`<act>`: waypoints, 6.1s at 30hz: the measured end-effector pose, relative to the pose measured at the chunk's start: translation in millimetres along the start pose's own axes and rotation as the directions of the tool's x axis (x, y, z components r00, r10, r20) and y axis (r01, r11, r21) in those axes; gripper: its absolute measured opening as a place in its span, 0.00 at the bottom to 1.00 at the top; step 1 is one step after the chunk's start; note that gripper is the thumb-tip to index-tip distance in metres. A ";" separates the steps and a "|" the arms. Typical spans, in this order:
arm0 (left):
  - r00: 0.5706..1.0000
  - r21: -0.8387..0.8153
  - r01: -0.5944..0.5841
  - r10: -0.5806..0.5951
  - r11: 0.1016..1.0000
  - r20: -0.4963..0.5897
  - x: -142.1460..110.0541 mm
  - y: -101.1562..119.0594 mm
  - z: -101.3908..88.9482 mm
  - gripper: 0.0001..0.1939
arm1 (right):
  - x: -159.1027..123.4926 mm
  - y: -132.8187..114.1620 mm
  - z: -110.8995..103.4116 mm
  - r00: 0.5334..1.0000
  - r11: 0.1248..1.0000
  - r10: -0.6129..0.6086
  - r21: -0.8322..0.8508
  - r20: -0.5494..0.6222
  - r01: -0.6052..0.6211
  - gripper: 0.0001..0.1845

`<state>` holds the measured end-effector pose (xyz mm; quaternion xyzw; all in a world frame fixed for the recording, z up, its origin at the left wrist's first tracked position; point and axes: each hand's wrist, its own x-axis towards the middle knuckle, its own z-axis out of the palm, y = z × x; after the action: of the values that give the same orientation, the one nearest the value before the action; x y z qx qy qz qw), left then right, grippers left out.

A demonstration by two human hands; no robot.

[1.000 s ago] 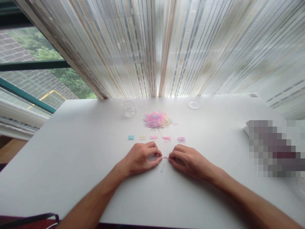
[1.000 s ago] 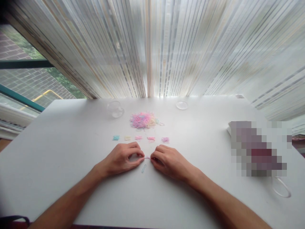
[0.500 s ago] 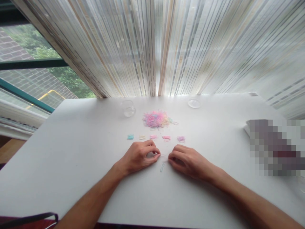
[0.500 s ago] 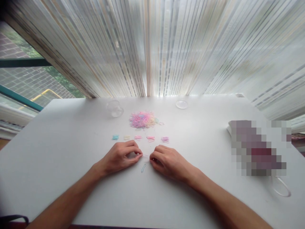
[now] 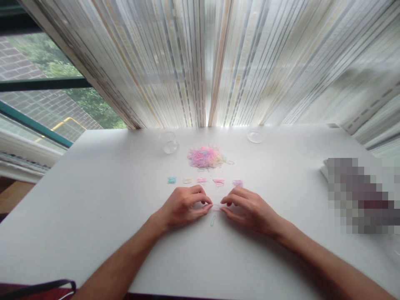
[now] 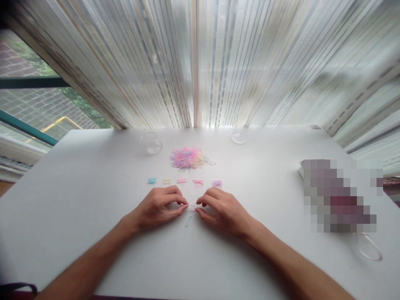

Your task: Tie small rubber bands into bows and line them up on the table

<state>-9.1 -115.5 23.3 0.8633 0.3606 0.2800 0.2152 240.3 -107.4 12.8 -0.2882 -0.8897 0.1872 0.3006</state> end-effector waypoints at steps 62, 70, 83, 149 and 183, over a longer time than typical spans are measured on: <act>0.994 0.018 0.051 -0.052 0.999 0.100 -5.2 1.7 2.3 0.07 | -0.7 27.0 -63.0 0.941 0.950 0.301 -0.138 0.153 -0.281 0.06; 0.996 0.034 0.033 -0.036 0.999 0.080 -3.6 1.2 6.5 0.04 | 0.4 2.7 -30.5 0.967 0.993 0.115 -0.028 0.227 -0.112 0.05; 0.999 0.041 0.010 -0.012 0.999 0.048 -2.3 3.0 9.3 0.04 | -0.7 -2.7 5.4 0.988 0.999 0.047 -0.006 0.145 -0.046 0.06; 0.929 0.258 0.327 -0.258 0.909 -0.265 -1.8 -25.7 -7.1 0.08 | -4.5 -12.5 7.6 0.973 0.998 -0.016 0.067 0.229 0.001 0.08; 0.998 0.015 -0.033 0.033 0.999 -0.049 -0.8 1.5 6.5 0.05 | -0.8 -6.9 10.0 0.997 0.999 -0.014 -0.037 -0.079 0.011 0.05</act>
<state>-4.7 -118.2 19.0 0.8634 0.3536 0.3023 0.1954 231.7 -114.7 8.4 -0.2955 -0.8821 0.1572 0.3315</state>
